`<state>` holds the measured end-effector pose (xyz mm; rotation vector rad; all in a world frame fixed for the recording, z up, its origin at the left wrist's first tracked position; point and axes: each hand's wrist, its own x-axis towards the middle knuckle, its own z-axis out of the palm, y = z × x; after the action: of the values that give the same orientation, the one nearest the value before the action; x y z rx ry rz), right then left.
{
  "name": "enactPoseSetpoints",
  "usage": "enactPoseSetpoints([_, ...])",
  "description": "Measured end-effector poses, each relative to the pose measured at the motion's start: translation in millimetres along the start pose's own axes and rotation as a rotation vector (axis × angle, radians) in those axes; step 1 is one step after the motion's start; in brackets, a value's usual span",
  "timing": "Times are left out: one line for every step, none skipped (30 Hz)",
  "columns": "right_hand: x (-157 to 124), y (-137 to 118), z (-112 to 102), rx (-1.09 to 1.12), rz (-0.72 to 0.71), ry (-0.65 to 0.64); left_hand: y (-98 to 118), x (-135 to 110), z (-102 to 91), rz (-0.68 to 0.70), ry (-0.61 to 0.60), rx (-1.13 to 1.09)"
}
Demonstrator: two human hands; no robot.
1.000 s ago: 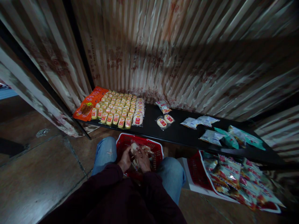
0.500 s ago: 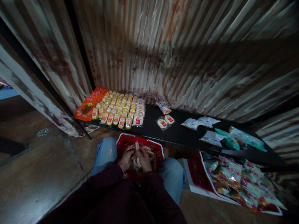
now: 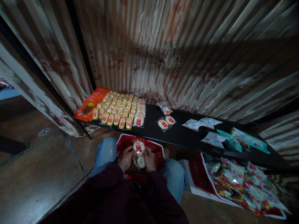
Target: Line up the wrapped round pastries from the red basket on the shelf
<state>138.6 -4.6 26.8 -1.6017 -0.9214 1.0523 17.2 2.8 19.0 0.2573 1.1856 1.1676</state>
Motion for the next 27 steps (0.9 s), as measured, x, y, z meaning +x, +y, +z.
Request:
enactPoseSetpoints([1,1,0,-0.007,0.002,0.007,1,-1,0.2,-0.002,0.001,0.011])
enactPoseSetpoints([1,1,0,-0.02,0.0,0.019,2,-1,0.4,0.002,0.007,0.02])
enactPoseSetpoints([1,1,0,-0.036,-0.009,0.028,4,-2,0.7,0.016,0.013,0.027])
enactPoseSetpoints([1,0,1,-0.047,-0.023,0.029,6,-4,1.0,0.035,0.017,0.038])
enactPoseSetpoints([0,-1,1,-0.059,-0.038,0.024,9,-5,1.4,0.055,0.023,0.054])
enactPoseSetpoints([-1,-2,1,-0.071,-0.053,0.011,11,-6,2.0,0.075,0.029,0.073])
enactPoseSetpoints([-2,-4,2,-0.083,-0.064,-0.008,13,-7,2.7,0.097,0.034,0.093])
enactPoseSetpoints([-2,-6,2,-0.091,-0.074,-0.028,16,-8,3.7,0.12,0.039,0.114])
enactPoseSetpoints([-3,-8,2,-0.095,-0.083,-0.044,19,-9,5.0,0.143,0.042,0.134])
enactPoseSetpoints([-3,-10,3,-0.096,-0.09,-0.055,21,-10,6.5,0.168,0.043,0.151])
enactPoseSetpoints([-3,-13,3,-0.096,-0.094,-0.06,24,-10,8.3,0.192,0.039,0.165])
enactPoseSetpoints([-2,-15,4,-0.1,-0.097,-0.062,27,-10,10.3,0.215,0.034,0.177])
enactPoseSetpoints([-1,-17,4,-0.107,-0.102,-0.062,29,-10,12.4,0.236,0.029,0.188])
enactPoseSetpoints([1,-18,5,-0.12,-0.111,-0.063,32,-9,14.7,0.257,0.026,0.199])
enactPoseSetpoints([4,-20,6,-0.137,-0.126,-0.059,35,-8,17.0,0.282,0.028,0.213])
enactPoseSetpoints([7,-20,7,-0.158,-0.148,-0.05,38,-7,19.3,0.309,0.036,0.23])
enactPoseSetpoints([10,-21,8,-0.179,-0.173,-0.04,41,-5,21.5,0.338,0.046,0.254])
enactPoseSetpoints([13,-21,9,-0.197,-0.196,-0.032,43,-4,23.5,0.366,0.056,0.281])
enactPoseSetpoints([16,-21,10,-0.211,-0.211,-0.024,46,-2,25.3,0.392,0.065,0.312])
enactPoseSetpoints([19,-21,11,-0.221,-0.22,-0.016,49,-1,26.9,0.417,0.074,0.343])
enactPoseSetpoints([22,-21,13,-0.226,-0.223,-0.012,51,0,28.3,0.441,0.082,0.373])
enactPoseSetpoints([25,-21,14,-0.225,-0.224,-0.01,53,1,29.6,0.465,0.086,0.401])
enactPoseSetpoints([27,-21,15,-0.222,-0.226,-0.007,55,2,30.7,0.487,0.09,0.426])
enactPoseSetpoints([29,-22,17,-0.218,-0.23,-0.004,57,3,31.6,0.504,0.093,0.449])
enactPoseSetpoints([31,-22,18,-0.214,-0.237,-0.003,59,4,32.5,0.52,0.094,0.469])
enactPoseSetpoints([33,-23,19,-0.213,-0.245,0.0,60,5,33.3,0.533,0.092,0.487])
enactPoseSetpoints([35,-25,19,-0.214,-0.253,0.002,61,7,34.0,0.546,0.091,0.505])
